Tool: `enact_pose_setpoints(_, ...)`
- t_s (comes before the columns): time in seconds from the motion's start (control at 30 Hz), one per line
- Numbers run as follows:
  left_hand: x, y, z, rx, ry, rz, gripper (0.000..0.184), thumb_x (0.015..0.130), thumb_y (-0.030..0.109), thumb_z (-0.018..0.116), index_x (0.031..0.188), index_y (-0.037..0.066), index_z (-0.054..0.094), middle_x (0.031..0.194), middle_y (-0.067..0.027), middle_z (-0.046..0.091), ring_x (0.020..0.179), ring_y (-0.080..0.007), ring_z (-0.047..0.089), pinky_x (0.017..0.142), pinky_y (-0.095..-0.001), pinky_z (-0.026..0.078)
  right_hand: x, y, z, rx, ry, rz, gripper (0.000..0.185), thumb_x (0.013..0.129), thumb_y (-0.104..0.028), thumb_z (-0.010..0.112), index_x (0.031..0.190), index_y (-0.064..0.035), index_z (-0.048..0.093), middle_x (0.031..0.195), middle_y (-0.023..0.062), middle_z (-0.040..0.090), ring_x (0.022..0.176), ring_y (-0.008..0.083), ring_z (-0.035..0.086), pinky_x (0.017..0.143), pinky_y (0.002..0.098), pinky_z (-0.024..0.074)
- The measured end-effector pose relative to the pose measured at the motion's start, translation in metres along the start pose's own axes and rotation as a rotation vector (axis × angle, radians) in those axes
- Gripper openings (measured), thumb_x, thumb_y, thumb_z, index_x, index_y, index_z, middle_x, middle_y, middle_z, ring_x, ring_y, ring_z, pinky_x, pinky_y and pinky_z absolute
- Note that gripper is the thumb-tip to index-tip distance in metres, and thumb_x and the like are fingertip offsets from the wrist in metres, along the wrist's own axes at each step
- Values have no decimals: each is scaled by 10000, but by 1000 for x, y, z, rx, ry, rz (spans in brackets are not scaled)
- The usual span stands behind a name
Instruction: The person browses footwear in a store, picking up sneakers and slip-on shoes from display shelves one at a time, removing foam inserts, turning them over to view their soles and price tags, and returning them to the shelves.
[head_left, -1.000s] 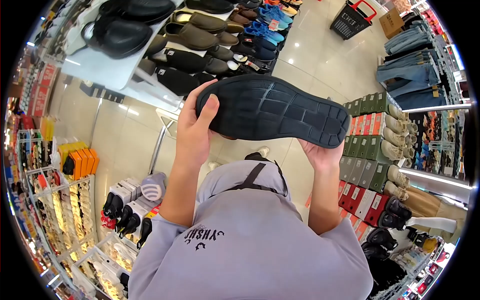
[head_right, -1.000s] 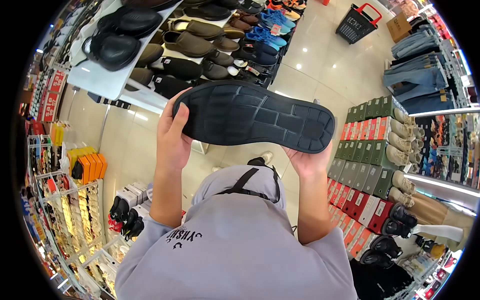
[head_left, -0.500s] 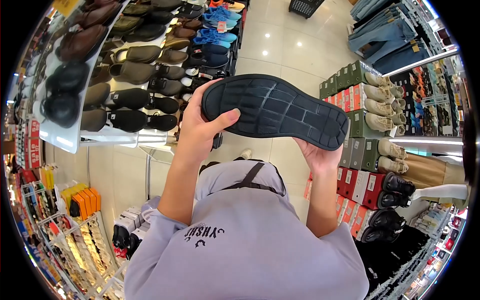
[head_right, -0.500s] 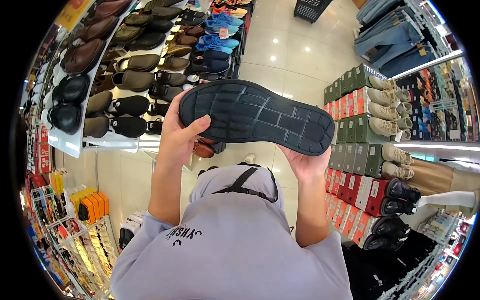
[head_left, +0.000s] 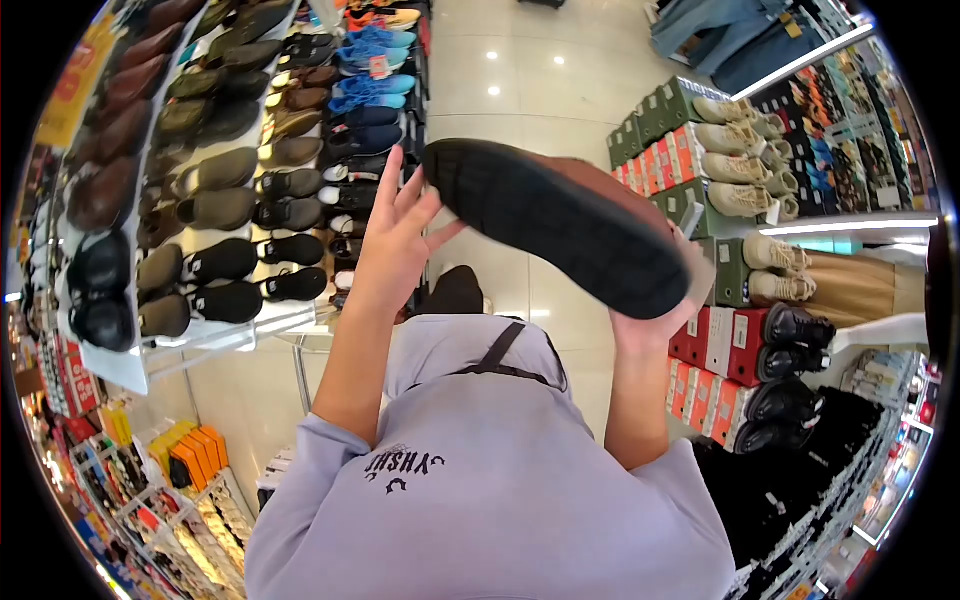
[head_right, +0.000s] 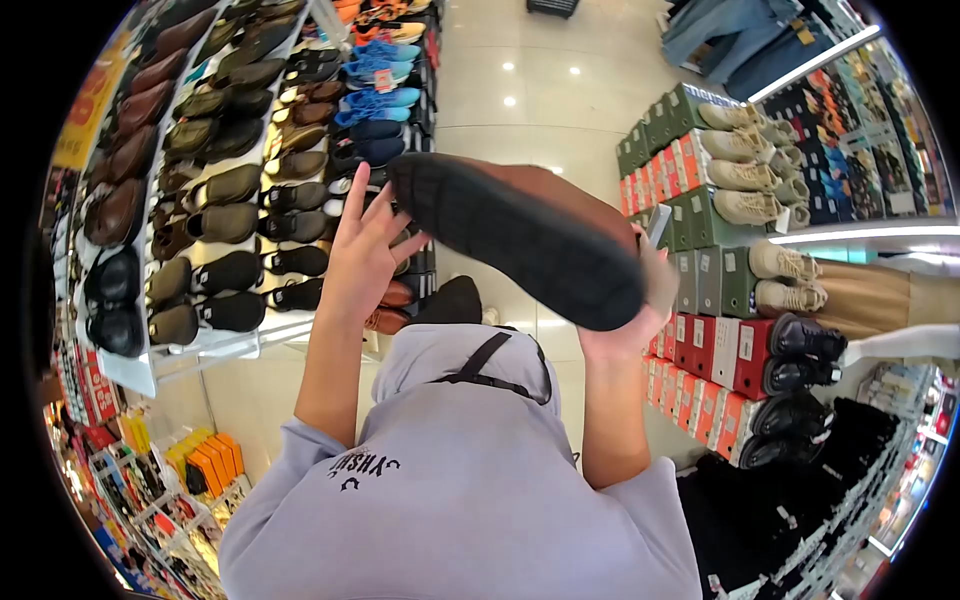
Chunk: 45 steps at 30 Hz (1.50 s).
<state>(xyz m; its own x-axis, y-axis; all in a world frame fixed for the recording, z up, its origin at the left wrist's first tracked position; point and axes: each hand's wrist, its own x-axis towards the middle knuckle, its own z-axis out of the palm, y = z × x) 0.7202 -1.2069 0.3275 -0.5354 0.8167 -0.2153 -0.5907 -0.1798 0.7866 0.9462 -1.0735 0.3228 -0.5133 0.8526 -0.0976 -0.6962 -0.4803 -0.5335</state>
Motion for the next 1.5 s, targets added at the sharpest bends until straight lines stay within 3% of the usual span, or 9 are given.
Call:
enact_pose_setpoints(0.07,15,-17,-4,-71,-70,-137,825,899,417,545,1482,174,14,1516,-144,43,1359,-389,186,970,-625,351,8,-7,14,-208,-45,-123,480,945,-386,403,1188,23,469,1130,156,561,1066,256,553,939,396,424)
enact_pose_setpoints(0.2,33,-24,21,-285,-272,-433,798,850,605,489,1466,255,121,1517,-104,47,1368,-386,152,955,-688,317,32,2,39,-518,-148,-116,405,904,-235,570,1158,73,496,1002,90,593,888,102,549,820,238,429)
enact_pose_setpoints(0.33,62,-23,26,-399,-319,-517,688,859,548,532,1410,260,239,1365,-86,400,1229,-267,458,931,-518,456,71,19,62,-802,-260,-17,349,881,-151,616,1152,46,519,1019,102,608,959,131,564,849,267,434)
enact_pose_setpoints(0.43,86,-16,27,-335,-383,-422,752,881,546,494,1444,162,177,1372,-125,405,1199,-274,497,909,-464,490,105,28,69,-1011,-378,-71,341,850,-139,622,1127,45,546,1009,116,612,908,157,594,804,282,464)
enact_pose_setpoints(0.47,98,-11,23,-542,-341,-524,793,817,276,689,1422,214,181,1322,-90,426,1197,-248,486,905,-479,480,116,29,73,-1018,-377,-72,341,850,-139,622,1127,45,546,1009,116,612,908,157,594,804,282,464)
enact_pose_setpoints(0.67,157,32,26,-360,-316,-292,1040,695,68,760,1451,224,62,1285,-156,450,1162,-305,513,924,-433,482,193,28,113,-1177,-683,-119,410,763,-130,666,1116,45,552,943,134,615,875,196,612,796,285,467)
enact_pose_setpoints(0.87,219,51,7,-425,-448,-73,1230,571,-80,742,1478,272,-12,1430,-162,318,1252,-332,434,980,-482,431,252,42,150,-1331,-1098,-419,441,607,-187,757,1004,-27,652,899,99,612,1030,338,570,1022,554,299)
enact_pose_setpoints(1.23,292,77,23,-364,-363,5,1247,517,81,793,1478,177,4,1454,-113,264,1311,-301,355,1036,-462,377,351,57,176,-1652,-583,-868,271,666,-43,709,931,-85,666,1158,152,530,1058,346,546,817,397,484)
enact_pose_setpoints(1.5,340,94,53,-444,-180,-185,1026,654,206,620,1482,152,16,1425,-177,286,1106,-341,551,878,-464,509,469,35,169,-1791,-1179,-769,184,600,-75,681,778,-121,678,1270,107,500,1150,329,494,853,389,486)
